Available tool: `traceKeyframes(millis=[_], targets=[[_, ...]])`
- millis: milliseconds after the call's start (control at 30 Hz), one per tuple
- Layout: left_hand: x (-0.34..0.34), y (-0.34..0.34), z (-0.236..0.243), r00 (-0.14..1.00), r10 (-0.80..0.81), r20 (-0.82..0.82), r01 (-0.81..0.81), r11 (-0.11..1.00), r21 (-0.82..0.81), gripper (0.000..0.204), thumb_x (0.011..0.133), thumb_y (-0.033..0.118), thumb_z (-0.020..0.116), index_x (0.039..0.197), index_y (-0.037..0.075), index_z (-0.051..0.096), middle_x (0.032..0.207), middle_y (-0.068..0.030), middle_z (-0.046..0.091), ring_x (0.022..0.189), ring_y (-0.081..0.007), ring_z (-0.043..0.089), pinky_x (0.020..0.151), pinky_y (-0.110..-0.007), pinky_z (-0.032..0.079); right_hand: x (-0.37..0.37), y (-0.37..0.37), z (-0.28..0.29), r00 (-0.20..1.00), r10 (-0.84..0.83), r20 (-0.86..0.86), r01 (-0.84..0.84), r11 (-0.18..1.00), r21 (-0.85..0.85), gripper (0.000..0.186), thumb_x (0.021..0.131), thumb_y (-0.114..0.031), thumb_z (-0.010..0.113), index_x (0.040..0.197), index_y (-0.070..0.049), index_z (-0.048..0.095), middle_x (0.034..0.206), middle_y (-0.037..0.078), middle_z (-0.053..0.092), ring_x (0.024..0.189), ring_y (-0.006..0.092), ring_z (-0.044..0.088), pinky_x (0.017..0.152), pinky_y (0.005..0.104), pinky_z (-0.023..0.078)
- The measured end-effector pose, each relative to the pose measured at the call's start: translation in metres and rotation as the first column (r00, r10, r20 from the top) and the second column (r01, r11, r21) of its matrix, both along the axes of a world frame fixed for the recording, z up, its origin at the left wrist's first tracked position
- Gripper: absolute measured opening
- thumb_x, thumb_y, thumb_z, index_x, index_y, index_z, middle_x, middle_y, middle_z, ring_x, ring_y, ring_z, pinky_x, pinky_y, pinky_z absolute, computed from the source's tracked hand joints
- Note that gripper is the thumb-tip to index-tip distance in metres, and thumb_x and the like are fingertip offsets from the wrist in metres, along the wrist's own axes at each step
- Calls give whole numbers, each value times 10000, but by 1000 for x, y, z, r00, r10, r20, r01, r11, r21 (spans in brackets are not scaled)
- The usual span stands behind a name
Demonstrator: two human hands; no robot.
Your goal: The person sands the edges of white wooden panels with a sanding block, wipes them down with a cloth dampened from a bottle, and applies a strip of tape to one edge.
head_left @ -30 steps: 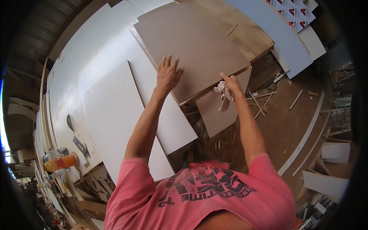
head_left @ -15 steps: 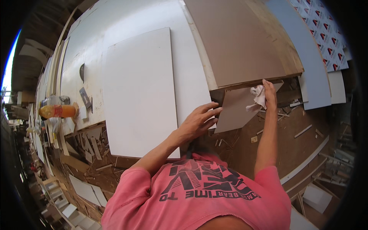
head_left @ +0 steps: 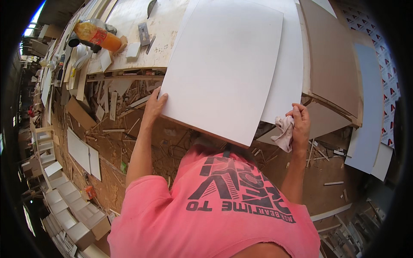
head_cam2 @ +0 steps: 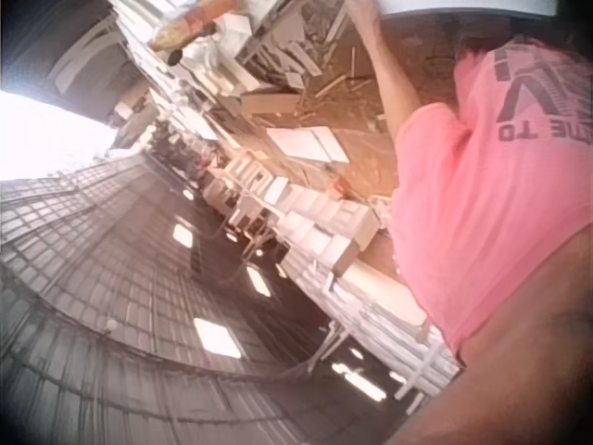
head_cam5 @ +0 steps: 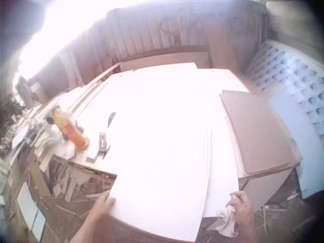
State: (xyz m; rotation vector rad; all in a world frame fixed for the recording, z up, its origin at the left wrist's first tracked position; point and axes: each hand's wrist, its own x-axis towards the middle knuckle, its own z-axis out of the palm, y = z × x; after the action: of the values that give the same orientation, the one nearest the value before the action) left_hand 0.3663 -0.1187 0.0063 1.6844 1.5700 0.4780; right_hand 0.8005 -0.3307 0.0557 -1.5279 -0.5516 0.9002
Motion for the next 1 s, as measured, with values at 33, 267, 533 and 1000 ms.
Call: traceKeyframes(millis=[33, 267, 533, 1000], targets=[[3, 2, 5, 999, -14, 36, 16, 997, -73, 541, 889, 279, 595, 1347, 22, 469, 1132, -221, 619, 1050, -281, 603, 913, -362, 452, 0, 1, 2, 997, -48, 60, 47, 999, 25, 234, 979, -206, 537, 1103, -10, 562, 794, 22, 595, 718, 57, 518, 659, 198, 427], [-19, 16, 0, 971, -115, 208, 155, 970, -185, 528, 902, 254, 615, 1346, 14, 462, 1091, -166, 631, 975, -200, 604, 874, -338, 477, -36, 42, 30, 895, -397, 202, 344, 904, 253, 254, 981, -215, 533, 1134, -13, 537, 900, 61, 590, 806, 106, 554, 741, 245, 492], [-39, -6, -29, 888, -300, 348, 317, 948, 7, 783, 839, 263, 647, 1460, 2, 248, 1380, -296, 415, 1280, -393, 427, 1074, -398, 340, -76, 194, 38, 613, -456, 645, 274, 888, 368, 339, 979, -264, 522, 1185, 4, 512, 999, 125, 590, 937, 236, 580, 855, 355, 481], [-192, -22, -38, 942, 223, 252, -208, 974, -86, 574, 901, 297, 613, 1406, 94, 432, 1116, -135, 583, 839, -210, 583, 808, -335, 485, -152, 218, -33, 362, -64, 930, 36, 998, 55, 317, 926, -177, 568, 1195, -11, 570, 1236, 164, 549, 1212, 313, 454, 1018, 431, 377]])
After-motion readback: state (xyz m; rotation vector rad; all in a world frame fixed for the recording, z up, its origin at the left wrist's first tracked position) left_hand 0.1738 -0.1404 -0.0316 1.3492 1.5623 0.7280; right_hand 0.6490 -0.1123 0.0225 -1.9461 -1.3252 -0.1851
